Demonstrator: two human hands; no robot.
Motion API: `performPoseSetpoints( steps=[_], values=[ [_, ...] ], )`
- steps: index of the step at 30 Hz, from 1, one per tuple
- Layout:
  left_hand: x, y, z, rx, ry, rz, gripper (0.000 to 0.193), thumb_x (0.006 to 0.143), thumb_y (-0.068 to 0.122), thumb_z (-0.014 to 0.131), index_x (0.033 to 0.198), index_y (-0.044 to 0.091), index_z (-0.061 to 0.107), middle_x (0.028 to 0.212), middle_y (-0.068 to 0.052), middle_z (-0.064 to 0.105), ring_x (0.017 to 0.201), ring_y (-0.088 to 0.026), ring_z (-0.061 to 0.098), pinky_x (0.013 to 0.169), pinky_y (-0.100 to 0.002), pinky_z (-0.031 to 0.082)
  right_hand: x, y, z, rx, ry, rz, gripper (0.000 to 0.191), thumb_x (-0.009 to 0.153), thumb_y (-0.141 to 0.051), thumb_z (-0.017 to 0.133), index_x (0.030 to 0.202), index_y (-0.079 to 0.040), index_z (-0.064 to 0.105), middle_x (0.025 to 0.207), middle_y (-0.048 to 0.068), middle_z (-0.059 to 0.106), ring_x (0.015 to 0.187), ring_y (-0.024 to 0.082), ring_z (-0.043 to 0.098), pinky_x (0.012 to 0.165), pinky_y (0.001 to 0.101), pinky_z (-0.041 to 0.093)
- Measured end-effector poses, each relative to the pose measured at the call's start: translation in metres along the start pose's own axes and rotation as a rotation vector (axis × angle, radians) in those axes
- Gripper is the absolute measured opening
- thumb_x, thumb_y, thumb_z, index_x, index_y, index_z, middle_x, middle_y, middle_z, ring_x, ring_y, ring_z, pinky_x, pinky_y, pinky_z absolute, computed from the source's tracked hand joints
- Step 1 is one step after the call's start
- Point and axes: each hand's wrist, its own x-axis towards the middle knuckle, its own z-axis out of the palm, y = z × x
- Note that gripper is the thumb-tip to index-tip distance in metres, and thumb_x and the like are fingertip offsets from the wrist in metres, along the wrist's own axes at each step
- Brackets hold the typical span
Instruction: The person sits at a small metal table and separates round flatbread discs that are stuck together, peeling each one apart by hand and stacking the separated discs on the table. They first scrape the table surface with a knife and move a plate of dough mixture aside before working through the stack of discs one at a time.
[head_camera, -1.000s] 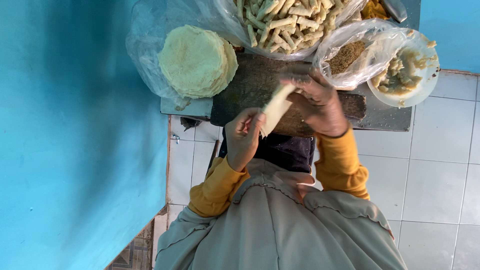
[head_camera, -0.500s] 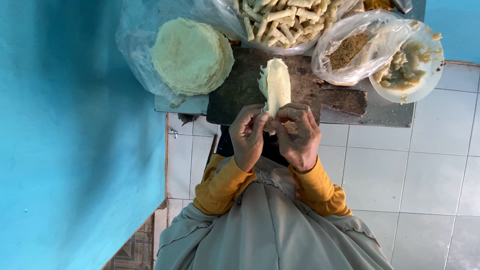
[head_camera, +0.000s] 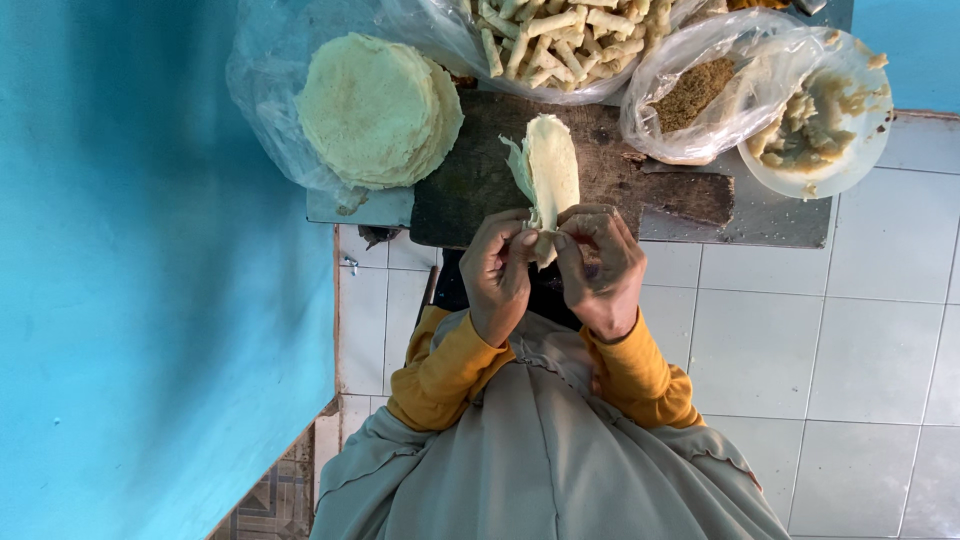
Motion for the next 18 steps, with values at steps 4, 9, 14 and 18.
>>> performPoseSetpoints(
  steps=[4,9,14,18],
  values=[
    [0.000,0.009,-0.004,-0.038,-0.037,-0.177,0.021,0.107,0.010,0.061,0.123,-0.005,0.064,0.111,-0.012,0.070,0.091,-0.011,0.070,0.078,-0.023,0.059,0.000,0.010,-0.003,0.154,-0.061,0.067,0.013,0.091,0.011,0.066,0.101,0.002,0.067,0.111,0.012,0.067,0.092,0.016,0.067,0.076,0.0269,0.057],
    [0.003,0.018,0.000,0.069,-0.071,0.012,0.029,0.100,0.009,0.071,0.121,-0.006,0.059,0.128,-0.015,0.061,0.104,-0.018,0.071,0.087,-0.029,0.064,-0.006,0.019,-0.002,0.497,-0.064,0.215,0.014,0.095,0.014,0.057,0.103,0.004,0.063,0.117,0.010,0.060,0.098,0.013,0.065,0.083,0.0259,0.058],
    [0.007,0.019,-0.003,-0.007,-0.131,0.001,0.024,0.108,0.009,0.059,0.128,-0.003,0.062,0.134,-0.014,0.059,0.106,-0.019,0.071,0.090,-0.029,0.064,-0.002,0.025,-0.004,0.540,-0.076,0.233,0.008,0.104,0.005,0.054,0.112,0.003,0.057,0.112,0.011,0.060,0.090,0.013,0.061,0.078,0.0239,0.056],
    [0.008,0.021,0.008,0.149,-0.156,0.141,0.024,0.109,0.008,0.053,0.128,0.003,0.065,0.134,-0.013,0.063,0.109,-0.022,0.070,0.094,-0.031,0.060,0.000,0.034,-0.005,0.274,-0.131,-0.013,0.044,0.092,-0.010,0.066,0.124,0.006,0.041,0.120,0.013,0.055,0.101,0.019,0.065,0.080,0.0265,0.063]
  ],
)
